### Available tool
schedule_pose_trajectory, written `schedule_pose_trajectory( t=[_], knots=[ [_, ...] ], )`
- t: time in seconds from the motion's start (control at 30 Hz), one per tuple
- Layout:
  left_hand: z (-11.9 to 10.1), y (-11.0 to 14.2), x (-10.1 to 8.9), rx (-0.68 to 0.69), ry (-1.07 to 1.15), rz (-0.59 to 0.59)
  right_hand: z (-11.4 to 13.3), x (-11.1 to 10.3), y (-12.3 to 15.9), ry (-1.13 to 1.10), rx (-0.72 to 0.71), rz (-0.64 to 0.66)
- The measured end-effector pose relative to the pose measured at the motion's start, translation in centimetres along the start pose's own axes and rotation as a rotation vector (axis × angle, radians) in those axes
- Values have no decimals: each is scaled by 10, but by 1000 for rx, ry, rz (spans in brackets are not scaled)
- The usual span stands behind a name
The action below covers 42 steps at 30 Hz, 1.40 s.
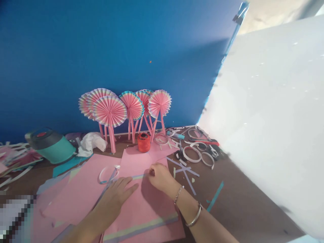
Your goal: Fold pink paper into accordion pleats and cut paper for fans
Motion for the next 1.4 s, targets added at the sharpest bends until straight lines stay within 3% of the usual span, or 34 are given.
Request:
schedule_pose_trajectory(
  t=[0.23,0.63,1.1,1.4],
  knots=[
    [0,0,1,2,8,7,-3,-2,3,37,17,-15],
    [1,1,1,1,34,-14,1,-1,5,59,65,70],
    [0,-1,-2,4,2,-25,5,-1,4,71,126,14],
    [1,1,4,24,-33,-21,4,-3,5,189,72,-30]
  ],
)
Point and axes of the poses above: each hand's wrist, its own y-axis away from the middle knuckle, its own x-axis out of the palm, z = x × y, the point moved 8 cm from there along -y, towards the middle knuckle
